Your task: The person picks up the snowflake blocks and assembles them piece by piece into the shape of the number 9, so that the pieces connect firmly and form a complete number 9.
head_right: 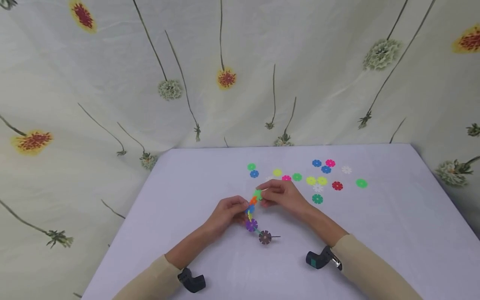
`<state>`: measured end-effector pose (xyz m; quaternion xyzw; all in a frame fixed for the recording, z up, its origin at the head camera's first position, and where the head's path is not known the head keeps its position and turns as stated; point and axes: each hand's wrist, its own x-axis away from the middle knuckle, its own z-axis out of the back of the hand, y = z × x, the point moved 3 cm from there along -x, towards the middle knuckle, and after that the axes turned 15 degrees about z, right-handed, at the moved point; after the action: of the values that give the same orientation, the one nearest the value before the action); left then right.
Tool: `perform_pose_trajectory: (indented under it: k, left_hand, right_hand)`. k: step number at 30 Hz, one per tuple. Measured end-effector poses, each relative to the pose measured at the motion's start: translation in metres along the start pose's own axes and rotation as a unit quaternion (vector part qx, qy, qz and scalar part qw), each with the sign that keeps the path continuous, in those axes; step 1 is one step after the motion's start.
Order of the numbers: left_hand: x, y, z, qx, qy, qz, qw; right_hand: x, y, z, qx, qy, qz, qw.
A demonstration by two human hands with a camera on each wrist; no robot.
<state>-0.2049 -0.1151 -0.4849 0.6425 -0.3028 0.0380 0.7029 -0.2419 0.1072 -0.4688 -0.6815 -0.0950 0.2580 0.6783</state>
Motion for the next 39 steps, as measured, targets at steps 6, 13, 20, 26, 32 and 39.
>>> perform_pose_trajectory:
  k: [6, 13, 20, 26, 32, 39]
  left_hand:
    - [0.001, 0.000, 0.000, 0.016, -0.044, 0.004, 0.9989]
    - [-0.005, 0.007, -0.008, -0.004, -0.006, -0.030, 0.9995]
    - [-0.009, 0.011, -0.013, 0.006, 0.025, -0.037, 0.9990]
    - [-0.010, 0.008, -0.007, 0.003, 0.037, -0.034, 0.9987]
    - [-0.003, 0.005, 0.004, 0.005, 0.051, -0.026, 0.9984]
    - [0.006, 0.000, 0.012, 0.003, 0.026, -0.020, 0.9995]
  right_hand:
    - [0.002, -0.005, 0.002, 0.007, -0.018, 0.004, 0.9998]
    - [0.003, -0.006, -0.003, 0.021, -0.030, -0.001, 0.9993]
    - [0.002, -0.006, -0.010, 0.004, -0.052, 0.002, 0.9986]
    - [-0.003, -0.005, -0.010, 0.035, -0.075, -0.005, 0.9965]
    - [-0.029, 0.002, 0.000, 0.158, -0.063, 0.020, 0.9852]
    - [-0.070, 0.017, 0.006, 0.313, -0.005, 0.030, 0.9492]
